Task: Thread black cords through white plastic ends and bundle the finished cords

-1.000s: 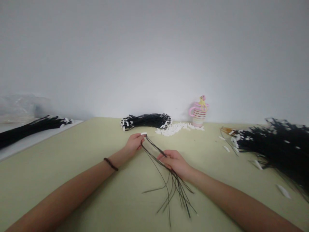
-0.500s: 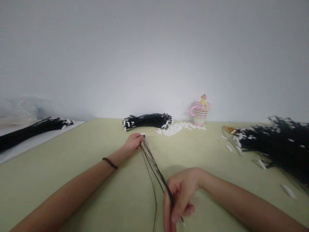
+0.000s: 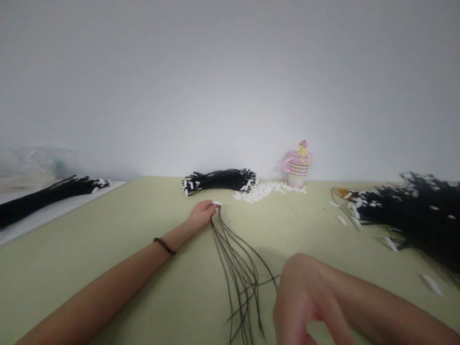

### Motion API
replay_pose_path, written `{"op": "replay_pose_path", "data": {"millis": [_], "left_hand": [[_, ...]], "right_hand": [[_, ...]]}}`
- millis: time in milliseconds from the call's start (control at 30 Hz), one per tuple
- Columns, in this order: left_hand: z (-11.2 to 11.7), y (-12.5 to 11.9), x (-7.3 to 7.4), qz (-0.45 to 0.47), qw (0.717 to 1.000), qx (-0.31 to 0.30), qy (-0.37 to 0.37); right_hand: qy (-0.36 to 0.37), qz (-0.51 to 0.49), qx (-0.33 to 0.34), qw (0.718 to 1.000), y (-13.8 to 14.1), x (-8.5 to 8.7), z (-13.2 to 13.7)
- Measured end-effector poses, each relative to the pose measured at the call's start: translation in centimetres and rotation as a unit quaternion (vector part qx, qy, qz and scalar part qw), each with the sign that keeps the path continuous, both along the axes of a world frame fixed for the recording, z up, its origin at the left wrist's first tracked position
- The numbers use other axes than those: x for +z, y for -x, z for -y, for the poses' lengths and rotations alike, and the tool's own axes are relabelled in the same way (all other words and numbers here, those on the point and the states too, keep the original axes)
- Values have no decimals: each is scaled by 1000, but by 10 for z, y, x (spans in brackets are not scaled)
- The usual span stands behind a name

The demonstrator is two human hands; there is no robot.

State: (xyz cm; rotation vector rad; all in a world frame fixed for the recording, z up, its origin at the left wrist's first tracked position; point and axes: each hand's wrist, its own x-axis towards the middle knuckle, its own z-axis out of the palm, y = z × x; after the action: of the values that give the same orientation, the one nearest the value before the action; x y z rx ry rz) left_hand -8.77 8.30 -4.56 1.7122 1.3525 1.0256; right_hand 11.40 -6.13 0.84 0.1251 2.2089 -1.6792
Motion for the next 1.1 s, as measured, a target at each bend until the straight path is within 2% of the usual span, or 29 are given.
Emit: {"op": "replay_pose_path", "data": {"millis": [133,267,367,400,433,467,500,533,567,600,633,767,833,967,1100], "left_hand": [[1,-2,2,-22,1000,7,-7],[5,-4,7,-43,999,20,-25],[11,-7,11,-56,997,26,-43],[14,-9,11,-61,997,27,-49],[18,-11,11,-66,996,27,-49],[22,-15,11,-71,996,25,-46],[28,-19,11,-74,996,22,-39],[33,-23,12,-76,997,17,-18],[39,-28,12,-70,998,5,2],[44,-32,12,-61,998,-12,31],[50,-36,13,-48,997,-31,60],[62,-47,14,24,978,-133,159],[64,-48,14,62,968,-163,179],[65,-47,10,114,958,-205,165],[66,-46,9,127,958,-223,127]], "right_hand": [[-4,-14,-99,995,-30,9,-5],[89,-48,-106,989,-59,21,1],[175,-58,-105,977,-61,29,-6],[182,-59,-136,972,-57,27,-12],[174,-68,-199,962,-50,22,-20],[153,-111,-303,934,-43,14,-28],[117,-154,-426,884,-35,4,-35],[83,-181,-542,816,-28,-8,-42],[63,-183,-626,756,-22,-18,-47],[49,-171,-663,727,-17,-28,-50],[38,-158,-681,714,-14,-36,-52],[3,-164,-639,752,-7,-48,-49],[-10,-193,-632,750,-5,-50,-47],[-22,-220,-648,729,-3,-56,-47],[-48,-221,-636,737,-4,-59,-47]]}}
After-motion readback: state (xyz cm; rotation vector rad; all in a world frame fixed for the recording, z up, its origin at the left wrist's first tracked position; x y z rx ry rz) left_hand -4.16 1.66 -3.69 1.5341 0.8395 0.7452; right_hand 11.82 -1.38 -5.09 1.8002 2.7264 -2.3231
